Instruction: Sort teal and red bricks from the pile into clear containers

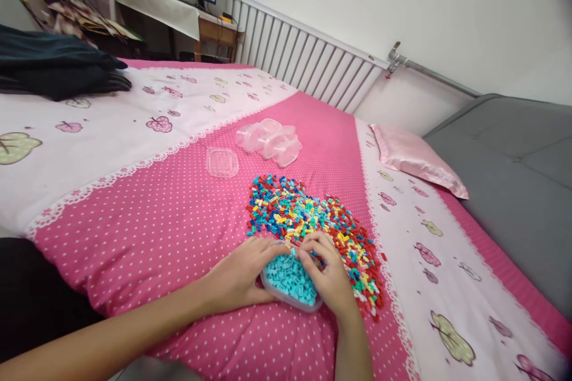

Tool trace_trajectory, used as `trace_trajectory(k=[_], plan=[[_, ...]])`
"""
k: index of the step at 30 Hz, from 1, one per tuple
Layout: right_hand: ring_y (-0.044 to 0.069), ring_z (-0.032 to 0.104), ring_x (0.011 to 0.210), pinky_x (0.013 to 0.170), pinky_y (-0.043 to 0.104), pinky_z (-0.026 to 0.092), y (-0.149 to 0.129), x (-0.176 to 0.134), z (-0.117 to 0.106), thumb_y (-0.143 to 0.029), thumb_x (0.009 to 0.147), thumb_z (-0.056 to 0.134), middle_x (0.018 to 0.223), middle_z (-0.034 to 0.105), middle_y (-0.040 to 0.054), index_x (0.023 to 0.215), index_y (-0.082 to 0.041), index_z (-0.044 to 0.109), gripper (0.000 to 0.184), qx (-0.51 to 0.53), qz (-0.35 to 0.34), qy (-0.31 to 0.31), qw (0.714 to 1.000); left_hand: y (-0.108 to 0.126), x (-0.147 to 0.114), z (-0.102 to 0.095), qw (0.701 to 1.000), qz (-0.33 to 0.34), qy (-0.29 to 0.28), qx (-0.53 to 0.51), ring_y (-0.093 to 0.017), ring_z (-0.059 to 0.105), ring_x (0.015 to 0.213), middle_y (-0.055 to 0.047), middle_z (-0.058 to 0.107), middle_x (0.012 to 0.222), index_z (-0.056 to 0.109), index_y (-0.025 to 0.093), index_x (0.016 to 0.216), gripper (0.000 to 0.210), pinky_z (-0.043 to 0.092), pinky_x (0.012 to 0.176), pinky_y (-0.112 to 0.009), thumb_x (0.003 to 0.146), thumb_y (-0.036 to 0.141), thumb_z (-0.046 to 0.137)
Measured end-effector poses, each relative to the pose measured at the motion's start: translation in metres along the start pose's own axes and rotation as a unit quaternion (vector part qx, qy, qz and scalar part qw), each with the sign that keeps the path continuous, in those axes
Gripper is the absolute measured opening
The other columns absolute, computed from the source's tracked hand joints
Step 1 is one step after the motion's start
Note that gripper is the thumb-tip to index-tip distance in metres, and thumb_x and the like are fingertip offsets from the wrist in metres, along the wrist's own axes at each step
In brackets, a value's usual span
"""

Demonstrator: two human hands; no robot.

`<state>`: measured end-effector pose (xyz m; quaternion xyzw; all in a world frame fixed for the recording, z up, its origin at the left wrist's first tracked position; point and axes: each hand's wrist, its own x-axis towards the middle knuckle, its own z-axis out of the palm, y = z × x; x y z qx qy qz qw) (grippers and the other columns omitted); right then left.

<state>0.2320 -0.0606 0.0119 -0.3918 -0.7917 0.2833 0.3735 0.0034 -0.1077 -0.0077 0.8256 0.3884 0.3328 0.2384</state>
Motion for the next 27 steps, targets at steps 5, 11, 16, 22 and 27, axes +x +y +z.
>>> trace_trajectory(k=[5, 11, 16, 22, 27], plan=[[0.023, 0.060, 0.096, 0.090, 0.037, 0.046, -0.0014, 0.0004, 0.0005, -0.031, 0.101, 0.058, 0.096, 0.063, 0.0036, 0.085, -0.025, 0.070, 0.021, 0.010, -0.009, 0.020, 1.000, -0.0010, 0.0008, 0.0001, 1.000, 0.004, 0.010, 0.001, -0.033, 0.060, 0.127, -0.009, 0.066, 0.137, 0.051, 0.028, 0.140, 0.056, 0.048, 0.107, -0.047, 0.091, 0.036, 0.078], [0.023, 0.058, 0.099, 0.091, 0.038, 0.045, -0.0019, 0.0001, -0.0004, -0.030, 0.102, 0.057, 0.097, 0.062, 0.0041, 0.086, -0.025, 0.071, 0.021, 0.007, -0.006, 0.031, 0.999, -0.0011, 0.0012, -0.0002, 1.000, 0.003, 0.030, -0.002, -0.032, 0.062, 0.123, -0.010, 0.066, 0.132, 0.051, 0.026, 0.138, 0.054, 0.052, 0.102, -0.044, 0.092, 0.038, 0.076], [0.023, 0.057, 0.101, 0.093, 0.038, 0.044, -0.0016, 0.0006, -0.0010, -0.030, 0.101, 0.059, 0.100, 0.062, 0.0038, 0.090, -0.028, 0.076, 0.021, 0.004, -0.007, 0.018, 1.000, -0.0018, 0.0013, -0.0001, 1.000, 0.017, 0.022, -0.001, -0.032, 0.061, 0.127, -0.008, 0.065, 0.139, 0.047, 0.031, 0.146, 0.064, 0.049, 0.107, -0.045, 0.091, 0.037, 0.079], [0.024, 0.057, 0.101, 0.093, 0.038, 0.044, -0.0021, 0.0012, -0.0005, -0.030, 0.102, 0.058, 0.098, 0.062, 0.0039, 0.088, -0.027, 0.075, 0.022, -0.007, -0.004, 0.035, 0.999, -0.0009, 0.0007, -0.0002, 1.000, 0.009, 0.030, -0.003, -0.031, 0.062, 0.125, -0.008, 0.066, 0.138, 0.048, 0.030, 0.144, 0.062, 0.050, 0.104, -0.044, 0.091, 0.038, 0.079], [0.024, 0.058, 0.100, 0.092, 0.038, 0.044, -0.0020, 0.0012, -0.0016, -0.030, 0.102, 0.058, 0.098, 0.062, 0.0039, 0.088, -0.026, 0.075, 0.023, -0.010, -0.006, 0.036, 0.999, -0.0023, -0.0006, 0.0006, 0.999, -0.004, 0.036, -0.008, -0.030, 0.064, 0.122, -0.009, 0.065, 0.136, 0.044, 0.029, 0.145, 0.065, 0.052, 0.102, -0.042, 0.091, 0.038, 0.078]])
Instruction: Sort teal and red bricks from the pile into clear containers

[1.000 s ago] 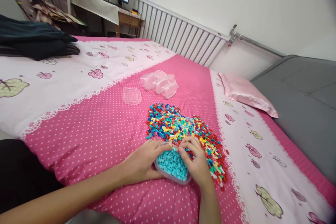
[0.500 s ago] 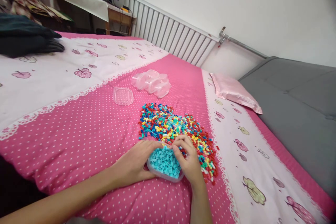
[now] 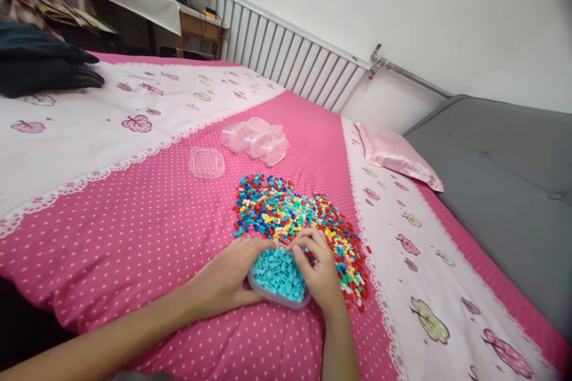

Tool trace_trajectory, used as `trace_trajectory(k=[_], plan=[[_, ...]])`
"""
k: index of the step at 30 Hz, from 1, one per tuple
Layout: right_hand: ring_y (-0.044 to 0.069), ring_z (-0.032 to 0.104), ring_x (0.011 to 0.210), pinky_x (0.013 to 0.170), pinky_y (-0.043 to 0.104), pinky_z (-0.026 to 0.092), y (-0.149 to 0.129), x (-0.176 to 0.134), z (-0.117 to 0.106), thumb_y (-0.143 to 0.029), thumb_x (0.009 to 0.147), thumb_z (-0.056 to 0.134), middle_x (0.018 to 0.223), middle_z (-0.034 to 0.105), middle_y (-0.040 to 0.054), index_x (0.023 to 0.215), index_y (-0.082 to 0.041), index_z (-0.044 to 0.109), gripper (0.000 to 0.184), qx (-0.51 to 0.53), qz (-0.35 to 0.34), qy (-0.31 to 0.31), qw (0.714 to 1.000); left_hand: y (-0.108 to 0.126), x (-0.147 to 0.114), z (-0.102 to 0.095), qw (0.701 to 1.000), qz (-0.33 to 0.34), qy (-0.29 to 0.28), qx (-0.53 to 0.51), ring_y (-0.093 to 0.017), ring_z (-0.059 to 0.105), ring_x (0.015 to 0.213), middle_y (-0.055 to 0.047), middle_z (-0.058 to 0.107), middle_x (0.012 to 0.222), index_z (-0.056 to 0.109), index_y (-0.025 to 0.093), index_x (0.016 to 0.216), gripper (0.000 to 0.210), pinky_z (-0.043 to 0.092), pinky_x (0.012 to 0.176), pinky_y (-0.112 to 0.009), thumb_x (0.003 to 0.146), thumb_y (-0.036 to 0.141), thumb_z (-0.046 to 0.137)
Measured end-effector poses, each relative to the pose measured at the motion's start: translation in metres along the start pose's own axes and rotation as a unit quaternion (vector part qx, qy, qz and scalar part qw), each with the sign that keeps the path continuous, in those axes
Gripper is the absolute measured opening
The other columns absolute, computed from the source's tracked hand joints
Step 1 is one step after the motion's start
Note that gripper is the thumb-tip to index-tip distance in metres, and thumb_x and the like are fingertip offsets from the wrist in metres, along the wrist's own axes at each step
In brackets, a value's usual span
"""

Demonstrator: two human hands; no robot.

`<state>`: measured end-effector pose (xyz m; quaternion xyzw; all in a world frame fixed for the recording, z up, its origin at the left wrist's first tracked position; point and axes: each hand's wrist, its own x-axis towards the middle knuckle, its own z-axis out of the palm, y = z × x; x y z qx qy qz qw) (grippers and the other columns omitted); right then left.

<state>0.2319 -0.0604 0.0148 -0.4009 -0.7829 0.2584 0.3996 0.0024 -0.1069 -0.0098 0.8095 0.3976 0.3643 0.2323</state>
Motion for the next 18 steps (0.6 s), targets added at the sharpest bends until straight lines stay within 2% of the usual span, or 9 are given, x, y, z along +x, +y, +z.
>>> trace_trajectory(k=[4, 10, 16, 18], plan=[[0.023, 0.058, 0.100, 0.092, 0.038, 0.044, 0.0000, -0.0001, -0.0004, -0.030, 0.101, 0.058, 0.098, 0.061, 0.0039, 0.087, -0.026, 0.075, 0.023, 0.006, -0.001, -0.011, 1.000, -0.0026, -0.0025, 0.0025, 1.000, -0.009, 0.008, 0.002, -0.032, 0.063, 0.124, -0.011, 0.063, 0.137, 0.041, 0.026, 0.146, 0.068, 0.052, 0.104, -0.044, 0.090, 0.039, 0.077], [0.023, 0.057, 0.098, 0.091, 0.038, 0.043, -0.0006, -0.0007, -0.0022, -0.027, 0.099, 0.058, 0.096, 0.060, 0.0033, 0.081, -0.024, 0.070, 0.022, 0.014, -0.007, -0.012, 1.000, -0.0014, -0.0013, 0.0034, 1.000, -0.020, 0.004, 0.002, -0.029, 0.067, 0.113, -0.009, 0.067, 0.127, 0.050, 0.025, 0.135, 0.055, 0.055, 0.094, -0.041, 0.089, 0.036, 0.078], [0.023, 0.057, 0.104, 0.097, 0.039, 0.041, -0.0042, -0.0042, -0.0051, -0.025, 0.095, 0.060, 0.102, 0.061, 0.0034, 0.078, -0.025, 0.072, 0.021, 0.022, -0.016, -0.055, 0.998, -0.0007, -0.0010, 0.0018, 1.000, -0.015, 0.005, 0.004, -0.031, 0.065, 0.121, -0.009, 0.065, 0.135, 0.046, 0.027, 0.141, 0.062, 0.053, 0.101, -0.042, 0.089, 0.039, 0.079], [0.023, 0.057, 0.105, 0.098, 0.040, 0.041, -0.0060, -0.0043, -0.0051, -0.025, 0.094, 0.060, 0.102, 0.061, 0.0036, 0.077, -0.025, 0.072, 0.021, 0.022, -0.020, -0.048, 0.998, 0.0001, -0.0010, 0.0011, 1.000, -0.015, 0.003, 0.006, -0.030, 0.065, 0.122, -0.008, 0.064, 0.136, 0.044, 0.029, 0.143, 0.065, 0.053, 0.101, -0.041, 0.089, 0.037, 0.080]])
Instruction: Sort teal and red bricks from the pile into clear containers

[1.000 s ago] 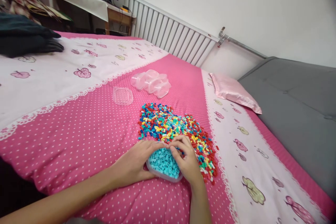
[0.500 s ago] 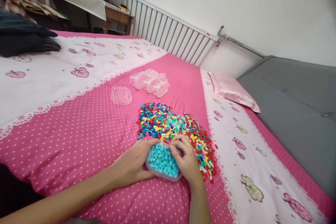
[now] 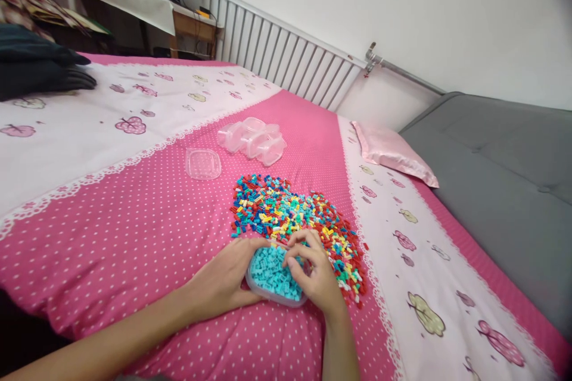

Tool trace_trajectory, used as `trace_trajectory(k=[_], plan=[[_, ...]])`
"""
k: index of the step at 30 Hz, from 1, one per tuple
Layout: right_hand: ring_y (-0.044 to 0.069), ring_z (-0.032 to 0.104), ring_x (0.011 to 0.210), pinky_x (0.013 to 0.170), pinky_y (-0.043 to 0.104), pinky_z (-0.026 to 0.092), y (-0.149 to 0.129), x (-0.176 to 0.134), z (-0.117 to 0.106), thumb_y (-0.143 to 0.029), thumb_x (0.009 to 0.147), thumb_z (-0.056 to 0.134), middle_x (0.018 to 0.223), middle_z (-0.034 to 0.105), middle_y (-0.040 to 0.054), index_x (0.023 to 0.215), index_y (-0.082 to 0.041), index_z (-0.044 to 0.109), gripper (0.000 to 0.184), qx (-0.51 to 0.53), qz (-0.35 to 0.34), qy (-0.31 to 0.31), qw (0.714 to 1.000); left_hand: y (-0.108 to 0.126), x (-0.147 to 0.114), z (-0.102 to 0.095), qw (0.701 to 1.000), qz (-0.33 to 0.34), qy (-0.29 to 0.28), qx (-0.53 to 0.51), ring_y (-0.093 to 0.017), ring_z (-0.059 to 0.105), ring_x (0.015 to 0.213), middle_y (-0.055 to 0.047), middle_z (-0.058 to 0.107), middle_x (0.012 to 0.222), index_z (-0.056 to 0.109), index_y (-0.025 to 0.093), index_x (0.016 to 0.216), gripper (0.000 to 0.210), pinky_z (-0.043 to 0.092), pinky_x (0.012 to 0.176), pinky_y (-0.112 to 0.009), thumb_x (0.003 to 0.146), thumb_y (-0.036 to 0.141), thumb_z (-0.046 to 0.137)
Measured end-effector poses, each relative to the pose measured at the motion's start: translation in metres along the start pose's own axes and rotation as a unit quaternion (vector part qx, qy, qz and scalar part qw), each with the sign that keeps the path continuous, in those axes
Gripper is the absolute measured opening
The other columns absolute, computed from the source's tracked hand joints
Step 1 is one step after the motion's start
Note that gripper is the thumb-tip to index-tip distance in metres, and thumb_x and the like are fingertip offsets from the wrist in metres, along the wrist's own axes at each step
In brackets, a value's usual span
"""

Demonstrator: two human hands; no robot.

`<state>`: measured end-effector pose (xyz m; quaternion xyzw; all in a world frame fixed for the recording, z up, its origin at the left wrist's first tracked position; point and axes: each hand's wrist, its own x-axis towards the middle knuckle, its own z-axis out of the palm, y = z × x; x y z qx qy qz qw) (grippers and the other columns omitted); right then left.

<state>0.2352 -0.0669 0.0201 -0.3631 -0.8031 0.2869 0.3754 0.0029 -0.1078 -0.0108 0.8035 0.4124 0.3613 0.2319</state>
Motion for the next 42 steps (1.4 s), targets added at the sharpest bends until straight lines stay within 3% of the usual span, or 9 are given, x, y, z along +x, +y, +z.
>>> trace_trajectory(k=[3, 5, 9, 13, 16, 20, 28, 33, 42], plan=[[0.023, 0.059, 0.099, 0.092, 0.038, 0.044, 0.000, 0.001, -0.001, -0.026, 0.093, 0.061, 0.096, 0.062, 0.0037, 0.075, -0.025, 0.074, 0.022, 0.015, -0.008, 0.043, 0.999, 0.002, 0.001, -0.001, 1.000, 0.005, 0.000, 0.001, -0.029, 0.065, 0.123, -0.007, 0.064, 0.137, 0.041, 0.030, 0.144, 0.067, 0.052, 0.102, -0.040, 0.089, 0.033, 0.079], [0.022, 0.060, 0.089, 0.084, 0.036, 0.046, 0.005, 0.002, -0.004, -0.031, 0.092, 0.063, 0.087, 0.063, 0.0028, 0.073, -0.024, 0.073, 0.023, 0.044, 0.005, 0.126, 0.991, 0.002, 0.001, -0.001, 1.000, 0.005, -0.001, 0.000, -0.029, 0.066, 0.121, -0.007, 0.065, 0.136, 0.041, 0.031, 0.144, 0.066, 0.053, 0.101, -0.039, 0.089, 0.032, 0.078], [0.019, 0.057, 0.077, 0.074, 0.032, 0.045, 0.028, -0.001, -0.020, -0.043, 0.098, 0.056, 0.077, 0.061, 0.0002, 0.078, -0.023, 0.069, 0.031, 0.057, 0.059, 0.346, 0.935, -0.004, 0.000, 0.002, 1.000, -0.004, 0.019, 0.008, -0.029, 0.068, 0.120, -0.007, 0.066, 0.137, 0.042, 0.031, 0.144, 0.064, 0.057, 0.097, -0.037, 0.089, 0.032, 0.075], [0.018, 0.054, 0.072, 0.070, 0.030, 0.044, 0.051, -0.003, -0.052, -0.046, 0.099, 0.051, 0.074, 0.059, -0.0015, 0.085, -0.021, 0.067, 0.032, 0.032, 0.117, 0.454, 0.883, -0.011, 0.001, 0.006, 1.000, -0.007, 0.030, 0.004, -0.030, 0.070, 0.118, -0.006, 0.067, 0.135, 0.042, 0.031, 0.145, 0.066, 0.058, 0.097, -0.037, 0.087, 0.033, 0.074], [0.019, 0.059, 0.073, 0.073, 0.032, 0.048, 0.063, 0.005, -0.079, -0.050, 0.094, 0.056, 0.076, 0.065, 0.0007, 0.084, -0.020, 0.071, 0.035, 0.018, 0.150, 0.441, 0.884, -0.014, 0.000, 0.006, 0.999, -0.002, 0.040, 0.008, -0.031, 0.071, 0.117, -0.007, 0.068, 0.134, 0.042, 0.032, 0.144, 0.065, 0.060, 0.096, -0.038, 0.088, 0.035, 0.074], [0.023, 0.068, 0.081, 0.076, 0.035, 0.054, 0.087, 0.030, -0.100, -0.057, 0.091, 0.060, 0.085, 0.075, 0.0056, 0.082, -0.020, 0.076, 0.042, -0.019, 0.181, 0.345, 0.921, -0.016, -0.002, 0.006, 0.998, 0.009, 0.052, 0.032, -0.030, 0.071, 0.118, -0.006, 0.069, 0.134, 0.041, 0.033, 0.146, 0.066, 0.060, 0.098, -0.037, 0.089, 0.035, 0.073], [0.022, 0.063, 0.097, 0.091, 0.042, 0.052, 0.132, 0.029, -0.069, -0.040, 0.097, 0.069, 0.103, 0.069, 0.0052, 0.095, -0.020, 0.072, 0.021, -0.199, 0.218, 0.319, 0.901, -0.017, -0.003, 0.008, 0.998, -0.005, 0.052, 0.023, -0.030, 0.072, 0.119, -0.005, 0.069, 0.136, 0.041, 0.034, 0.147, 0.068, 0.061, 0.096, -0.036, 0.087, 0.033, 0.074], [0.030, 0.057, 0.098, 0.085, 0.043, 0.047, 0.136, 0.021, -0.064, -0.031, 0.088, 0.064, 0.098, 0.064, 0.0093, 0.090, -0.027, 0.082, 0.019, -0.253, 0.193, 0.299, 0.900, -0.020, -0.003, 0.008, 0.998, -0.004, 0.044, 0.043, -0.029, 0.072, 0.119, -0.004, 0.070, 0.136, 0.039, 0.035, 0.149, 0.071, 0.061, 0.097, -0.035, 0.088, 0.033, 0.074], [0.029, 0.057, 0.093, 0.080, 0.039, 0.044, 0.141, 0.023, -0.065, -0.030, 0.086, 0.063, 0.093, 0.066, 0.0085, 0.094, -0.028, 0.083, 0.022, -0.285, 0.164, 0.310, 0.892, -0.011, 0.002, 0.001, 0.997, 0.009, 0.058, 0.044, -0.031, 0.073, 0.118, -0.005, 0.071, 0.135, 0.042, 0.035, 0.147, 0.066, 0.063, 0.095, -0.036, 0.088, 0.034, 0.073]])
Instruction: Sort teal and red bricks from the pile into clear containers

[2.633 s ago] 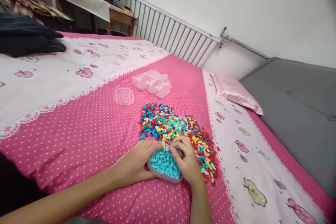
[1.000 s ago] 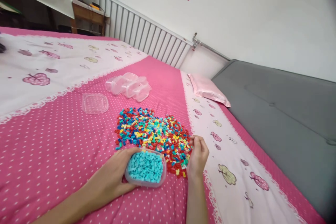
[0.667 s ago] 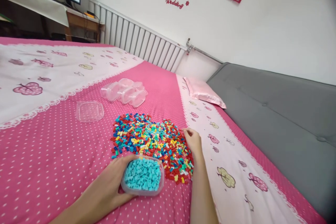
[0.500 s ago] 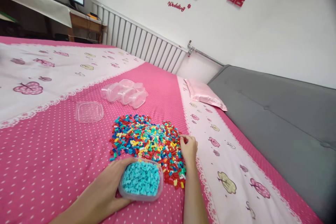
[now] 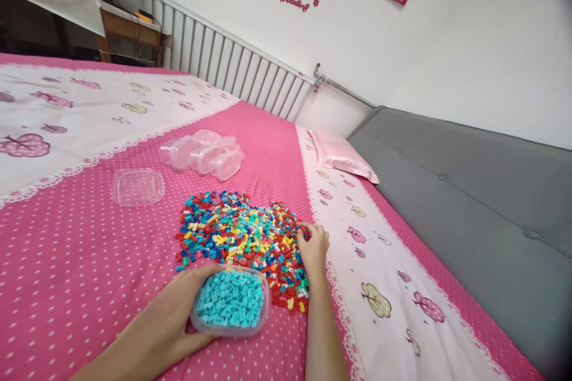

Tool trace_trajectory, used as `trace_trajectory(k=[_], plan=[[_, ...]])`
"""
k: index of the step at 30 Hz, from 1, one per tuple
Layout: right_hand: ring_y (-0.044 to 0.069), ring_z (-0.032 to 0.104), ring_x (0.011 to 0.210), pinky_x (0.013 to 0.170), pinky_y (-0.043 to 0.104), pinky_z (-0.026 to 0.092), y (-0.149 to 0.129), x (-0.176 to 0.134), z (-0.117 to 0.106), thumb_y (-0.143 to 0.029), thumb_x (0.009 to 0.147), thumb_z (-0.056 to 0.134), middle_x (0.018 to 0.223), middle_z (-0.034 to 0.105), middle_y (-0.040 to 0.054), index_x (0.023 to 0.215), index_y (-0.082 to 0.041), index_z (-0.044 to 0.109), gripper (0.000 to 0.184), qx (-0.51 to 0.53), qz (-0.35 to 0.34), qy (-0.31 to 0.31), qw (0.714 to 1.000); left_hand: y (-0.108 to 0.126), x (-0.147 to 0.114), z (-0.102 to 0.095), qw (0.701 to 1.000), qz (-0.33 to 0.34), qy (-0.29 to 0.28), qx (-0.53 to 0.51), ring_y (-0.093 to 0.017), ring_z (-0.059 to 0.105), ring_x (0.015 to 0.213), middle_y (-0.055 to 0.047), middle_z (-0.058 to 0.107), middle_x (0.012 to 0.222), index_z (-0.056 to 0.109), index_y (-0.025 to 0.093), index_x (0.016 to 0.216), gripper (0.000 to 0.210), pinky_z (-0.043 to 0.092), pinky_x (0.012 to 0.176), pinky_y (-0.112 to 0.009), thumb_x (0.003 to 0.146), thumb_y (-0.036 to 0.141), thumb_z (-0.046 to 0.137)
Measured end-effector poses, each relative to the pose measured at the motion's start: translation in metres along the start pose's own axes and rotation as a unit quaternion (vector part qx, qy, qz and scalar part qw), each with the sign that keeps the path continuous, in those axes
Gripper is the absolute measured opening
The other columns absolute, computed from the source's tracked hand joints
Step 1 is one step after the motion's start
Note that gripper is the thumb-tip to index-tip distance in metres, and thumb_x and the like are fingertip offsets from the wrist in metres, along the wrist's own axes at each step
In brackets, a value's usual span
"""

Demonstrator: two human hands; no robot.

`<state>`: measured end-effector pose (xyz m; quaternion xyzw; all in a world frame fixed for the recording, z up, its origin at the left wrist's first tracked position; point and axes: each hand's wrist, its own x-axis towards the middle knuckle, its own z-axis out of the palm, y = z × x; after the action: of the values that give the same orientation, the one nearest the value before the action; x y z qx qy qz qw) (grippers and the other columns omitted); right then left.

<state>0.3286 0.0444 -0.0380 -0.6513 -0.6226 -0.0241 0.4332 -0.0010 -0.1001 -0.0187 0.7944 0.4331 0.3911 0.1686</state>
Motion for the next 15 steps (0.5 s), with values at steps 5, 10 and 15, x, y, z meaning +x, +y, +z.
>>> trace_trajectory(k=[5, 10, 15], plan=[[0.028, 0.057, 0.092, 0.078, 0.038, 0.043, -0.001, -0.003, 0.001, -0.032, 0.084, 0.066, 0.092, 0.067, 0.0086, 0.087, -0.027, 0.083, 0.018, -0.005, -0.011, 0.006, 1.000, -0.007, -0.003, 0.005, 1.000, 0.000, -0.004, -0.011, -0.030, 0.074, 0.117, -0.005, 0.071, 0.136, 0.042, 0.034, 0.148, 0.068, 0.062, 0.095, -0.035, 0.088, 0.036, 0.075], [0.028, 0.057, 0.089, 0.077, 0.037, 0.042, 0.000, -0.002, 0.003, -0.033, 0.083, 0.070, 0.091, 0.067, 0.0082, 0.083, -0.027, 0.082, 0.013, -0.009, -0.005, -0.013, 1.000, -0.011, -0.005, 0.007, 1.000, -0.010, -0.010, -0.004, -0.030, 0.073, 0.118, -0.006, 0.070, 0.135, 0.041, 0.033, 0.149, 0.070, 0.061, 0.096, -0.035, 0.088, 0.037, 0.075], [0.030, 0.058, 0.093, 0.083, 0.040, 0.043, 0.001, 0.000, -0.004, -0.038, 0.086, 0.070, 0.094, 0.068, 0.0095, 0.085, -0.026, 0.081, 0.016, 0.006, 0.011, -0.013, 1.000, -0.010, -0.006, 0.008, 1.000, -0.007, -0.004, -0.009, -0.030, 0.072, 0.120, -0.006, 0.069, 0.138, 0.040, 0.034, 0.150, 0.070, 0.060, 0.099, -0.036, 0.089, 0.036, 0.074]])
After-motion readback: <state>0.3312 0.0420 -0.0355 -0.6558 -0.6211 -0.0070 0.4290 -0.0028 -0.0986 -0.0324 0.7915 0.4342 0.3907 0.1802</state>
